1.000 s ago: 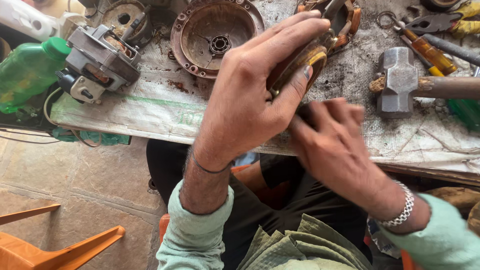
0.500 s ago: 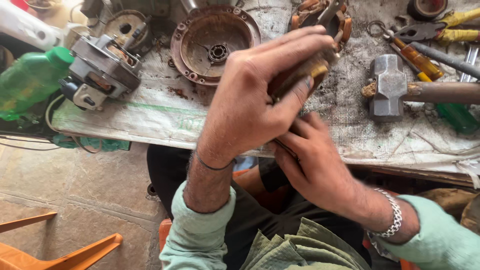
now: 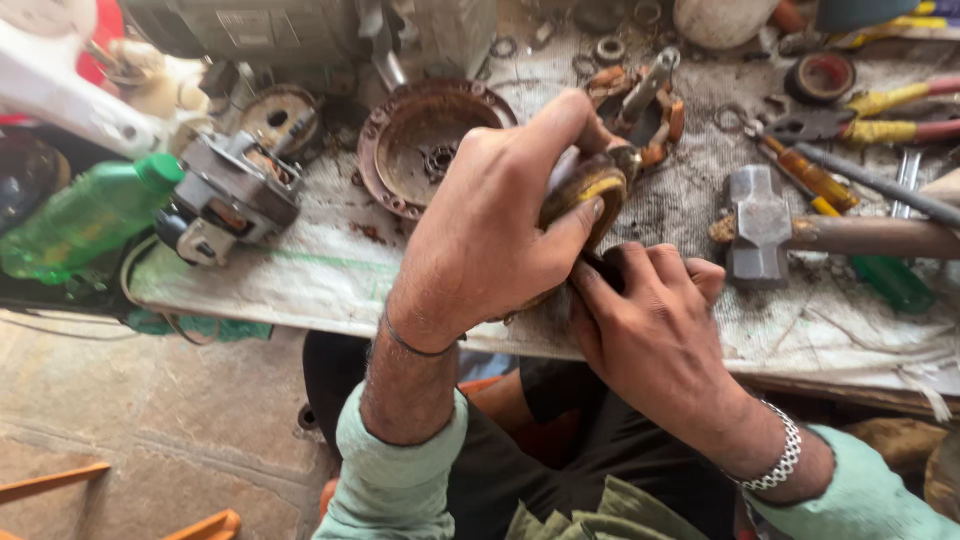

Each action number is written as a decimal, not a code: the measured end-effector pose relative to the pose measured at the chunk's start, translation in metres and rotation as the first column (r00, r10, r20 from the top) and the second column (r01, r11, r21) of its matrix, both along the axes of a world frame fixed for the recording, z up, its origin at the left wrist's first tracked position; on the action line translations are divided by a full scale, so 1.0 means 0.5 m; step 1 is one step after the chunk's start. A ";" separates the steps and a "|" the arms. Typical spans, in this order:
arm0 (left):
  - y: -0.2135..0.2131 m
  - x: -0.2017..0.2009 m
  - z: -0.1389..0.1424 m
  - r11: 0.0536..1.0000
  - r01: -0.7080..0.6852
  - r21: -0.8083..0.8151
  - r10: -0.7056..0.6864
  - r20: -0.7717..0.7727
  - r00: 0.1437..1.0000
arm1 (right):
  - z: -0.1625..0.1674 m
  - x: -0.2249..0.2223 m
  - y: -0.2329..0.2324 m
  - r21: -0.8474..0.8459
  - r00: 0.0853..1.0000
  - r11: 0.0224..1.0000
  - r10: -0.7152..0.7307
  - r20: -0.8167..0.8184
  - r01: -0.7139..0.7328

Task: The person uses a small hammer and a metal punch to tap and adjust components on a motor armature. They then pick up a motor housing and use a scraper to remove residue from its inner surface.

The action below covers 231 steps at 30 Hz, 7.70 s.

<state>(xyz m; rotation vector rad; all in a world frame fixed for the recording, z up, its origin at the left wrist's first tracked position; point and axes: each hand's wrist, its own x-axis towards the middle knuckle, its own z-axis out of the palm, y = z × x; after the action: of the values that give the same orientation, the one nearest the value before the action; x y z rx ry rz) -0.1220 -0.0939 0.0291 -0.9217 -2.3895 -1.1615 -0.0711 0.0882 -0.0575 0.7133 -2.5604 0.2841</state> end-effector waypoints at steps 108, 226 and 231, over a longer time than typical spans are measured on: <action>0.006 -0.006 -0.051 0.982 0.097 0.163 -0.070 -0.165 0.984 | -0.032 0.002 -0.006 0.126 0.998 0.992 0.028 -0.050 -0.022; 0.041 -0.041 -0.187 0.895 0.133 0.425 -0.091 -0.118 0.989 | -0.033 0.009 0.013 -0.386 0.973 0.920 0.144 0.181 -0.065; 0.030 -0.040 -0.173 0.881 0.111 0.459 -0.107 -0.035 0.994 | -0.012 -0.007 0.010 0.053 0.998 0.997 -0.058 -0.012 0.058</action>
<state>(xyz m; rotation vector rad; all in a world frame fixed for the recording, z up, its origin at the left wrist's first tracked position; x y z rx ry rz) -0.1418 -0.0790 -0.0575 -0.8971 -1.9327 -1.6670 -0.0745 0.0931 -0.0633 0.6567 -2.5821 0.1932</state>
